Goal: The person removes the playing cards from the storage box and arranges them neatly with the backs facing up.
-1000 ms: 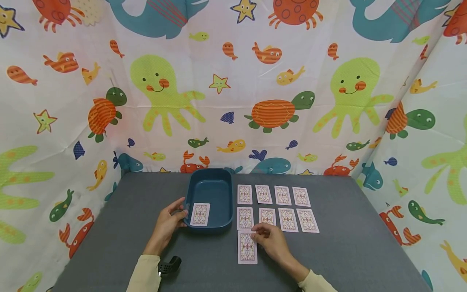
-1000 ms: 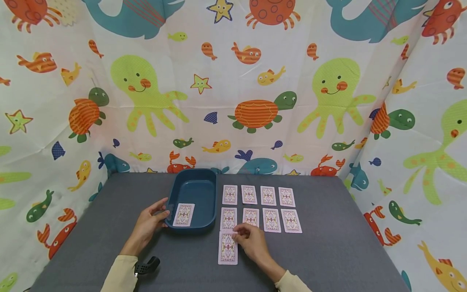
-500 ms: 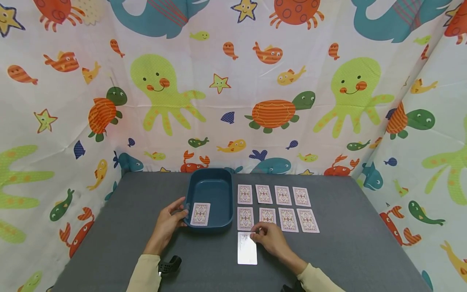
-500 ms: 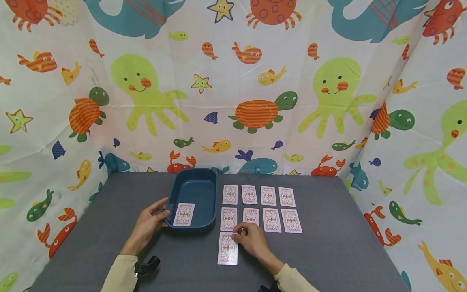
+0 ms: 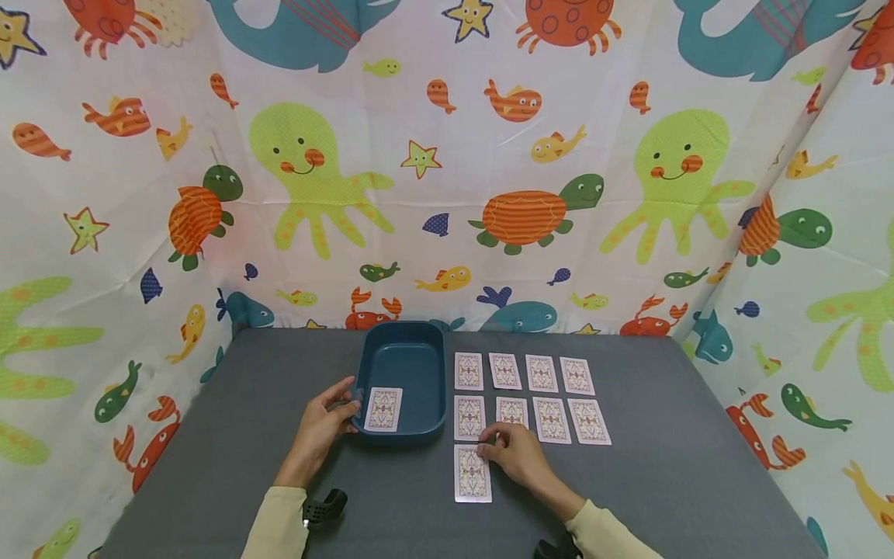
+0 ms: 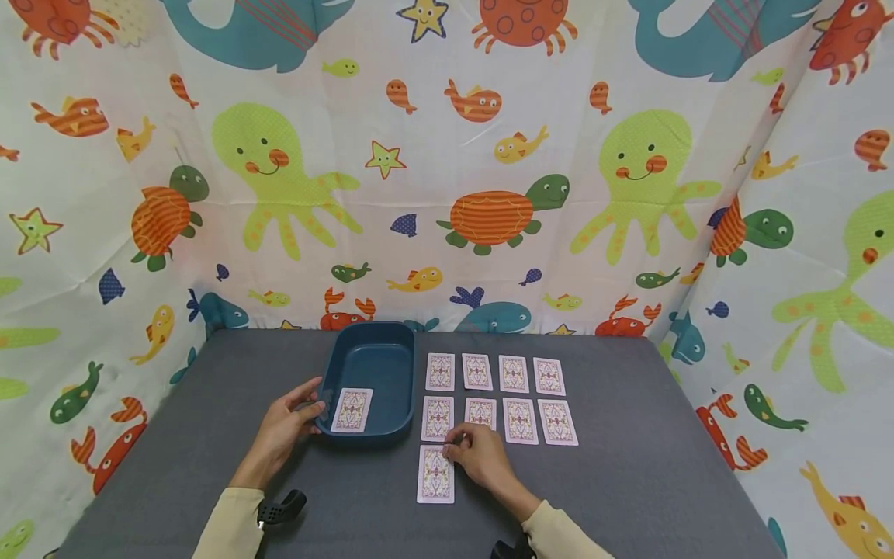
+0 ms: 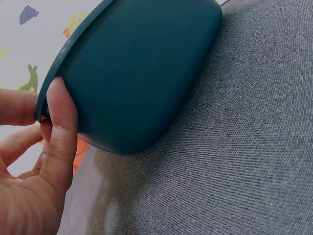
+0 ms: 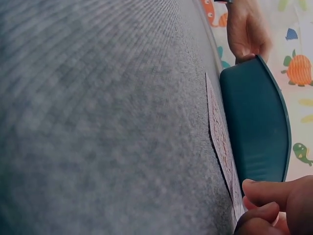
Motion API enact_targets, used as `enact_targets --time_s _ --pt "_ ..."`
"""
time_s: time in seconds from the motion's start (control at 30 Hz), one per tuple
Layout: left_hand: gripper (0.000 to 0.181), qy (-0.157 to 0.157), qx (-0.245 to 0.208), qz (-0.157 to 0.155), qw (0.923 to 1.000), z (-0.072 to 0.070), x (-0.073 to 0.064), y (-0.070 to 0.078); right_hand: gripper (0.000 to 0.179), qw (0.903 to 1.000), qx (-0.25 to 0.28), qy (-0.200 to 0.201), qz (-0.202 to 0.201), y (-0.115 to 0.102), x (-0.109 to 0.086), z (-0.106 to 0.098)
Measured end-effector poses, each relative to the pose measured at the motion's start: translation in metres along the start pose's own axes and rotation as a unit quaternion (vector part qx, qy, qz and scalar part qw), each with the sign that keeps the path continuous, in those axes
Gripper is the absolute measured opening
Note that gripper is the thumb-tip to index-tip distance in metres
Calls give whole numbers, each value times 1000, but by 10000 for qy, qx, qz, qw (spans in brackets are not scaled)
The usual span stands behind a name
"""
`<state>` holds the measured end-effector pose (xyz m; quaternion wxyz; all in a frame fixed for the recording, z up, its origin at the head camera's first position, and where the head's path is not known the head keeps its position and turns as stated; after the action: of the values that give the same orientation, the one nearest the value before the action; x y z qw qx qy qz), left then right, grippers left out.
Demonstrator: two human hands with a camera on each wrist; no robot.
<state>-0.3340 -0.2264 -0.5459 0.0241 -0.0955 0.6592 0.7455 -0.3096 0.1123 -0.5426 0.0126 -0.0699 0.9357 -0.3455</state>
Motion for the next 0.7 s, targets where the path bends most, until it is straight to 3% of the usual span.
enact_targets --time_s 0.27,0.47,0.7 --pt "53 27 34 -6 10000 -1 0 -1 13 9996 280 -7 90 3 -1 1" --pt "53 68 37 -11 10000 -1 -1 0 18 9915 1191 -350 401 8 -6 3" --pt "53 80 72 -25 9999 1 -2 3 18 9851 1674 -218 334 -2 -4 -20"
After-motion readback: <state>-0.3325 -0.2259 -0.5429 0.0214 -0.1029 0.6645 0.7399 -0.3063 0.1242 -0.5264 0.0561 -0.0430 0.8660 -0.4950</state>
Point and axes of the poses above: each hand's wrist, its own x-axis towards the middle knuckle, its own z-axis out of the palm, y = z × x, the point moved 10 cm from there along x, towards the middle knuckle, and after that the axes turned 12 degrees about -x, right-handed, at the moved point
